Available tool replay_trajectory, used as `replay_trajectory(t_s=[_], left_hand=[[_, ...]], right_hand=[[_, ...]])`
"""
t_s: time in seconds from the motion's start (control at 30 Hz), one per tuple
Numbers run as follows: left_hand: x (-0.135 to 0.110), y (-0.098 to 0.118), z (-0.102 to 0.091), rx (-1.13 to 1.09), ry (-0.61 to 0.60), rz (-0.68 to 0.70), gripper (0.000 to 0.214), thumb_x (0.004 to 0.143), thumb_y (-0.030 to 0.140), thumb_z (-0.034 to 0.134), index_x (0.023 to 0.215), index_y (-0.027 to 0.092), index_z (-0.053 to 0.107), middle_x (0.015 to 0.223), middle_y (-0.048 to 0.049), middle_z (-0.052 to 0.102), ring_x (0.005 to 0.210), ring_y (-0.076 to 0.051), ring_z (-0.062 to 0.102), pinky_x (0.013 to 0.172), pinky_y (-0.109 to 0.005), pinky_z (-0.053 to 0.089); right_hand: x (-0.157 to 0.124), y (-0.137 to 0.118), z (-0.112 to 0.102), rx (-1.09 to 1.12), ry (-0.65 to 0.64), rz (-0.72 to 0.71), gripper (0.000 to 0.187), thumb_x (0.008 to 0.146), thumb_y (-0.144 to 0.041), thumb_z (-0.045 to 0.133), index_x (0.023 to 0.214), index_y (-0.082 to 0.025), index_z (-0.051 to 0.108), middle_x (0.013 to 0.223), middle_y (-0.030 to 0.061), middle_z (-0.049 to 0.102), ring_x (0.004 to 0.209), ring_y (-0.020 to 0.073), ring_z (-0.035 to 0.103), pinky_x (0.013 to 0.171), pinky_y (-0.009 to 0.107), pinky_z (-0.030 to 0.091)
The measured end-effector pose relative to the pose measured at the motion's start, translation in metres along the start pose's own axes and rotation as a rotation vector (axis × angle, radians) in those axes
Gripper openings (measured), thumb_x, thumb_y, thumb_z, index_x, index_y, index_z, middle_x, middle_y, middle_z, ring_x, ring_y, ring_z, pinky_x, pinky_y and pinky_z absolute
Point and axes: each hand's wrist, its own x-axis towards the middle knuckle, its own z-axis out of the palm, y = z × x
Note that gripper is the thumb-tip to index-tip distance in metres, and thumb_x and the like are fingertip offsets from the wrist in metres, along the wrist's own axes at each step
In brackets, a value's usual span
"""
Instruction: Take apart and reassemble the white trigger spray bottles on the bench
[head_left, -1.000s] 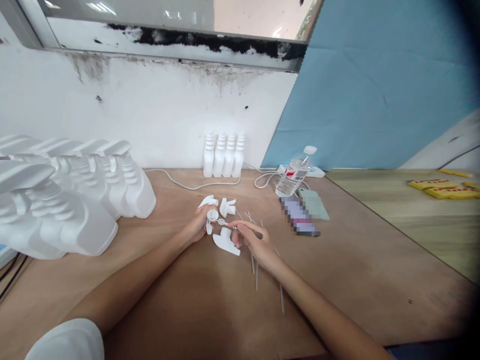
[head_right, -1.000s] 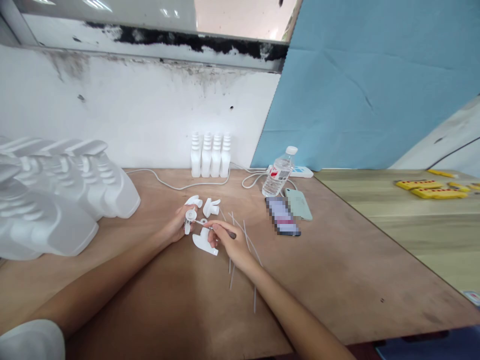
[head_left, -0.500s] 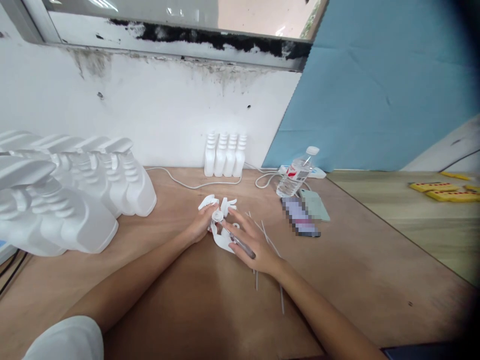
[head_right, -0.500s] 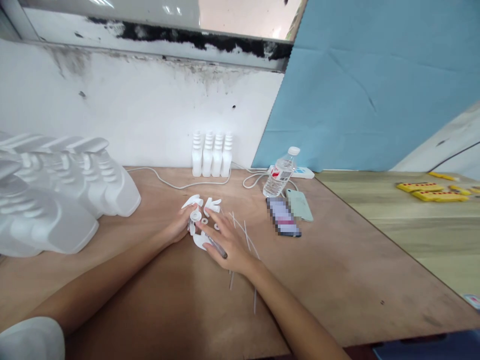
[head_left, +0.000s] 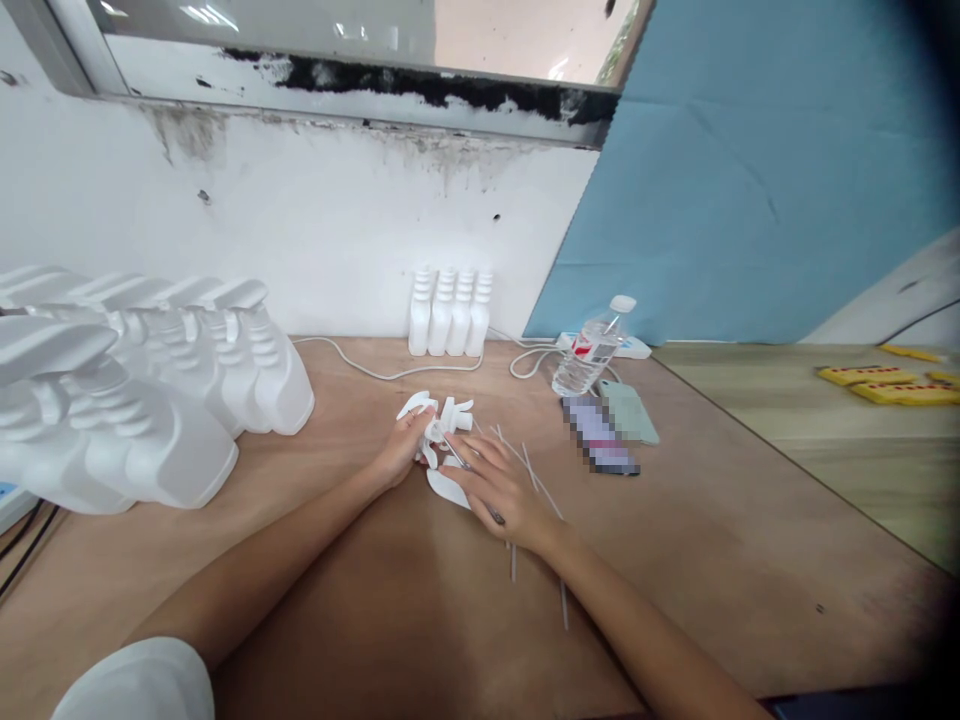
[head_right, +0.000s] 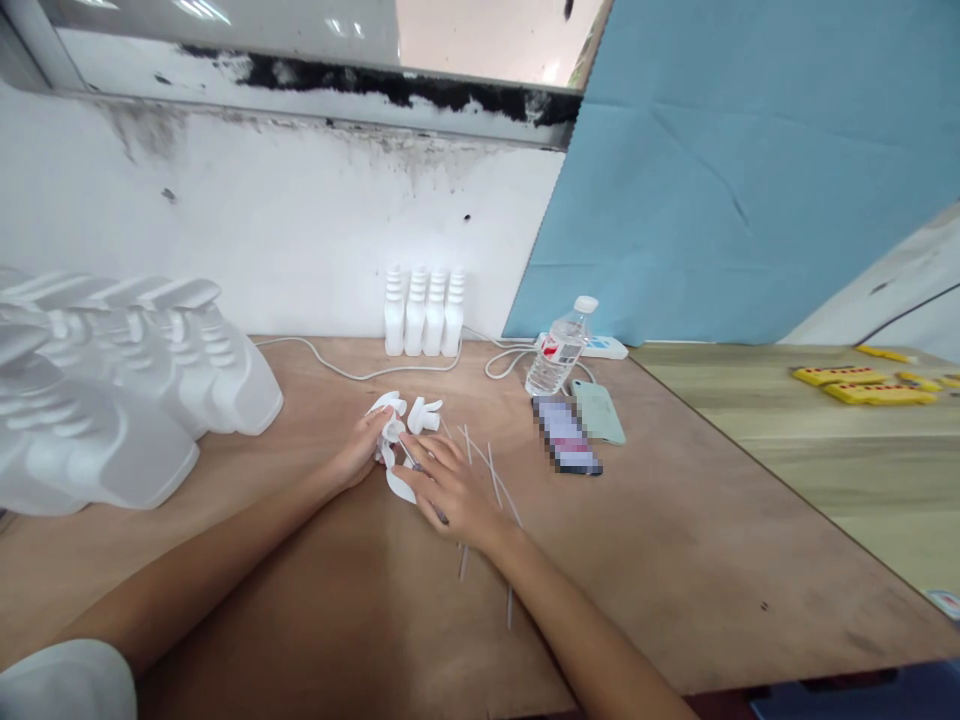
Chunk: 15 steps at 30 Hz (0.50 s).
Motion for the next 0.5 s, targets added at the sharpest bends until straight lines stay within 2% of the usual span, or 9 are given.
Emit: replay_trajectory(t_s=[0.13, 0.27, 0.37, 0.5], left_hand=[[0.006, -0.004, -0.008, 0.025, 0.047, 0.069, 0.046, 0.076, 0.061, 0.06, 0.088, 0.016, 0.052, 0.058, 0.0037, 0.053, 0.04, -0.007, 0.046, 0.034, -0.016, 0.031], [0.01, -0.008, -0.013, 0.061, 0.067, 0.154, 0.049, 0.077, 0.06, 0.059, 0.101, 0.018, 0.053, 0.067, 0.0034, 0.055, 0.045, -0.007, 0.048, 0.037, -0.017, 0.036], [0.01, -0.011, -0.013, 0.087, 0.043, 0.202, 0.048, 0.078, 0.058, 0.059, 0.104, 0.018, 0.051, 0.069, 0.003, 0.055, 0.047, -0.007, 0.048, 0.039, -0.017, 0.037], [0.006, -0.012, -0.015, 0.125, 0.05, 0.252, 0.042, 0.078, 0.048, 0.063, 0.105, 0.02, 0.047, 0.074, 0.0033, 0.055, 0.052, -0.008, 0.048, 0.043, -0.017, 0.037]], right_hand=[[-0.005, 0.005, -0.002, 0.005, 0.068, 0.071, 0.044, 0.084, -0.007, 0.046, 0.125, -0.02, 0.053, 0.145, 0.0149, 0.044, 0.131, 0.0283, 0.041, 0.1, 0.052, 0.039], [-0.01, 0.012, -0.004, 0.038, 0.138, 0.151, 0.045, 0.084, -0.008, 0.046, 0.125, -0.024, 0.054, 0.141, 0.0116, 0.049, 0.124, 0.0275, 0.05, 0.097, 0.051, 0.042], [-0.012, 0.015, -0.005, 0.047, 0.179, 0.174, 0.043, 0.083, -0.007, 0.048, 0.122, -0.023, 0.057, 0.134, 0.0116, 0.056, 0.118, 0.0268, 0.054, 0.094, 0.049, 0.044], [-0.014, 0.016, -0.007, 0.063, 0.201, 0.194, 0.042, 0.083, -0.007, 0.049, 0.122, -0.022, 0.057, 0.134, 0.0128, 0.056, 0.123, 0.0268, 0.052, 0.098, 0.049, 0.043]])
